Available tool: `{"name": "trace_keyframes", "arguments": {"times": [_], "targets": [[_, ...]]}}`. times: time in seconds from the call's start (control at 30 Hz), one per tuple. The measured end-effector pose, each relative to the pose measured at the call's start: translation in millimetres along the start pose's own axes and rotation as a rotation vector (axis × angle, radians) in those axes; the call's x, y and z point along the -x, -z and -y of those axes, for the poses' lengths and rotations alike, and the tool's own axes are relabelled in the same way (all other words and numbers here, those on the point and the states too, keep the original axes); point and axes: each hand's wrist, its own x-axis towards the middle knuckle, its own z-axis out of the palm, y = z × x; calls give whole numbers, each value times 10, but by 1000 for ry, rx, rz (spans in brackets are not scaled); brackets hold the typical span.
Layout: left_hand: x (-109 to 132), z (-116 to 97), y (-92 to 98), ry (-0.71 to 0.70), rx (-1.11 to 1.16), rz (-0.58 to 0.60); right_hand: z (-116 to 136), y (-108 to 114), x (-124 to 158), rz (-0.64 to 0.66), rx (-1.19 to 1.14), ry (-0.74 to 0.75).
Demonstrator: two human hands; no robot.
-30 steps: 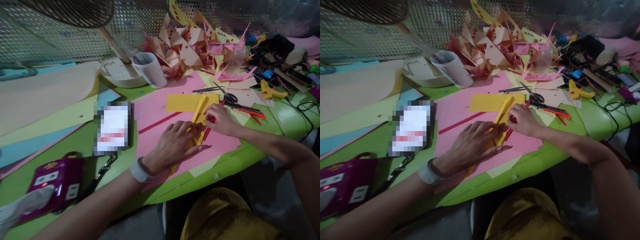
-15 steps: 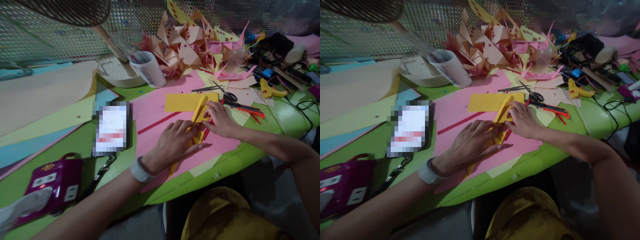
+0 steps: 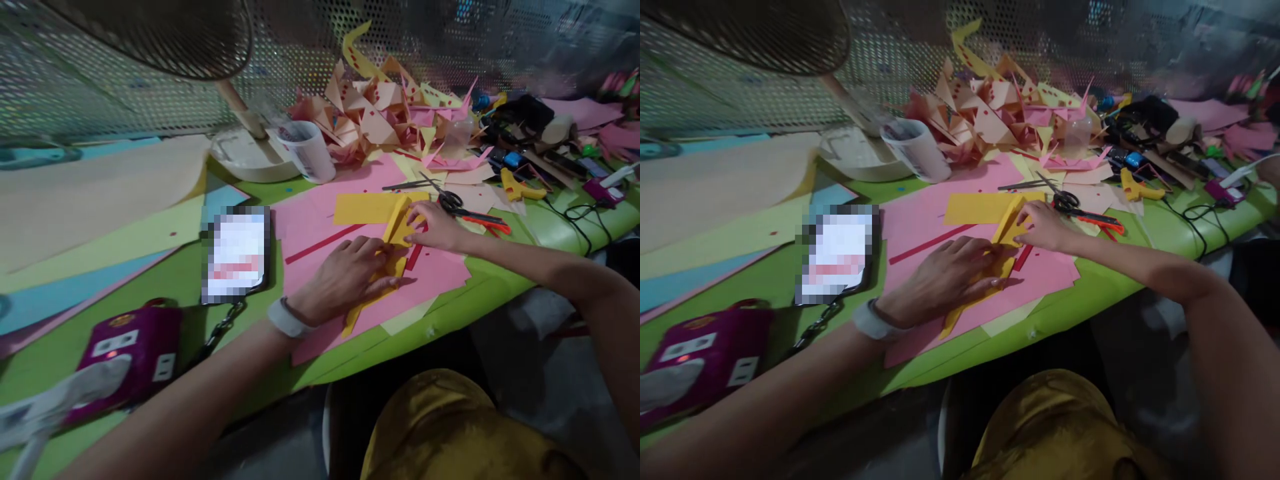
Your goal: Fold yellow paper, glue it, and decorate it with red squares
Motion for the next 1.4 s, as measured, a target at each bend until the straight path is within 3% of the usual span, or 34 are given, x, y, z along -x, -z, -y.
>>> {"name": "trace_keyframes", "arguments": {"times": [0.1,0.23,0.37,0.77,1.0,1.2,1.33,1.4], "targets": [[-35,-30,17,14,-56,33,121,102,-78,-15,17,-48],[-40,-26,3,33,-47,50,281,138,-156,354,-141,-237],[-36,-3,-39,48,-30,35,318,116,-233,520,-262,-335],[-39,-46,34,31,-60,47,210,135,-251,571,-328,-427],[-8,10,-28,-14,-69,26,62,157,-187,552,-423,-536],[-17,56,-13,-40,-38,40,39,172,-211,592,-419,-525],[-86,143,28,-8,40,63,49,129,-219,547,-359,-515],[-159,204,56,81,109,35,43,99,-225,548,-353,-511]]}}
